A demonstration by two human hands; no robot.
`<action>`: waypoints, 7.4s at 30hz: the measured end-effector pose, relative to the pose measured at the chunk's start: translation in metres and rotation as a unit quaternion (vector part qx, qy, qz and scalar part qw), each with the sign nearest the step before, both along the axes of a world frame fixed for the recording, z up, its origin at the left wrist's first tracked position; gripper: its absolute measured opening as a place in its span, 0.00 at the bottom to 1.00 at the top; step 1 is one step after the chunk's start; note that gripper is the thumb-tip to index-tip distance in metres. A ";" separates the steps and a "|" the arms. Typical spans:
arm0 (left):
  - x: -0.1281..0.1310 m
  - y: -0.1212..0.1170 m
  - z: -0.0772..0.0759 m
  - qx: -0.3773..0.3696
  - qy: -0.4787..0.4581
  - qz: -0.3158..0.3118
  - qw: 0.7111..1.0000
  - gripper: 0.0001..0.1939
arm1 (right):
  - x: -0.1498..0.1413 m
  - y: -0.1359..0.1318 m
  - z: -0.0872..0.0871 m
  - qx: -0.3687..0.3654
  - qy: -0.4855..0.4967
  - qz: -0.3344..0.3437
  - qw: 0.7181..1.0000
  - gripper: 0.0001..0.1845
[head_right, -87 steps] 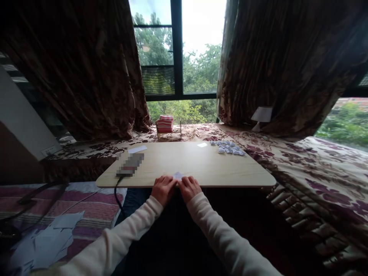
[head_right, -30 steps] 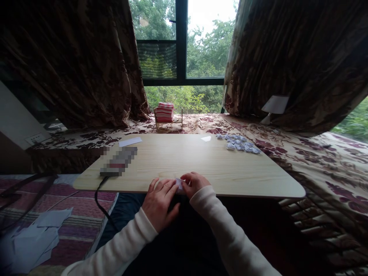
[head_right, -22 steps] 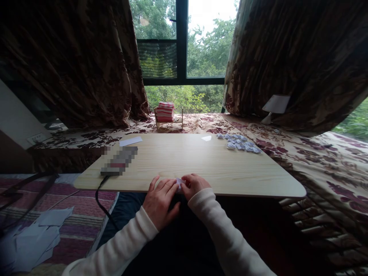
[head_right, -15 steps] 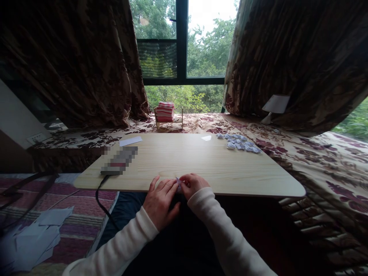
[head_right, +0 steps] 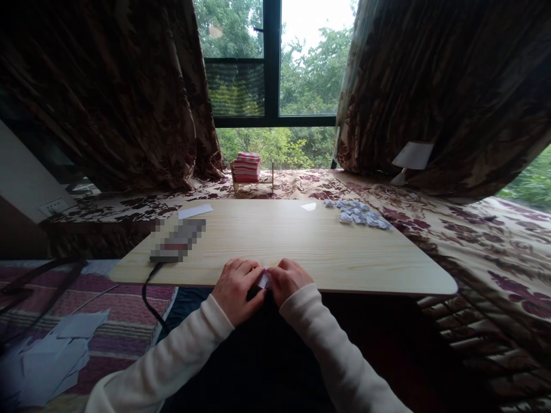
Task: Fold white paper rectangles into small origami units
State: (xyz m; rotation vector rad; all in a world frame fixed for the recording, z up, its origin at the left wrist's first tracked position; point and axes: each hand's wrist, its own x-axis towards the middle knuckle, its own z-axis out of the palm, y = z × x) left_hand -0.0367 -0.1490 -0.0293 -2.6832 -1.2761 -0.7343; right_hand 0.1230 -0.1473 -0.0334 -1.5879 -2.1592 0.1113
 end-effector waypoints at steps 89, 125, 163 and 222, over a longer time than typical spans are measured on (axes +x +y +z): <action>0.000 0.009 0.001 0.051 0.100 0.026 0.993 0.23 | 0.029 -0.020 0.004 0.034 -0.105 0.078 0.991 0.17; 0.001 -0.021 0.005 0.047 0.028 0.124 0.991 0.12 | 0.017 0.004 -0.014 0.180 0.001 0.213 0.960 0.12; -0.005 -0.021 -0.006 0.050 -0.032 0.060 0.996 0.10 | -0.003 0.000 -0.005 0.121 -0.030 0.049 0.991 0.08; -0.010 -0.015 -0.010 0.118 -0.060 0.015 0.991 0.11 | -0.008 0.021 0.025 0.000 -0.055 0.074 0.996 0.04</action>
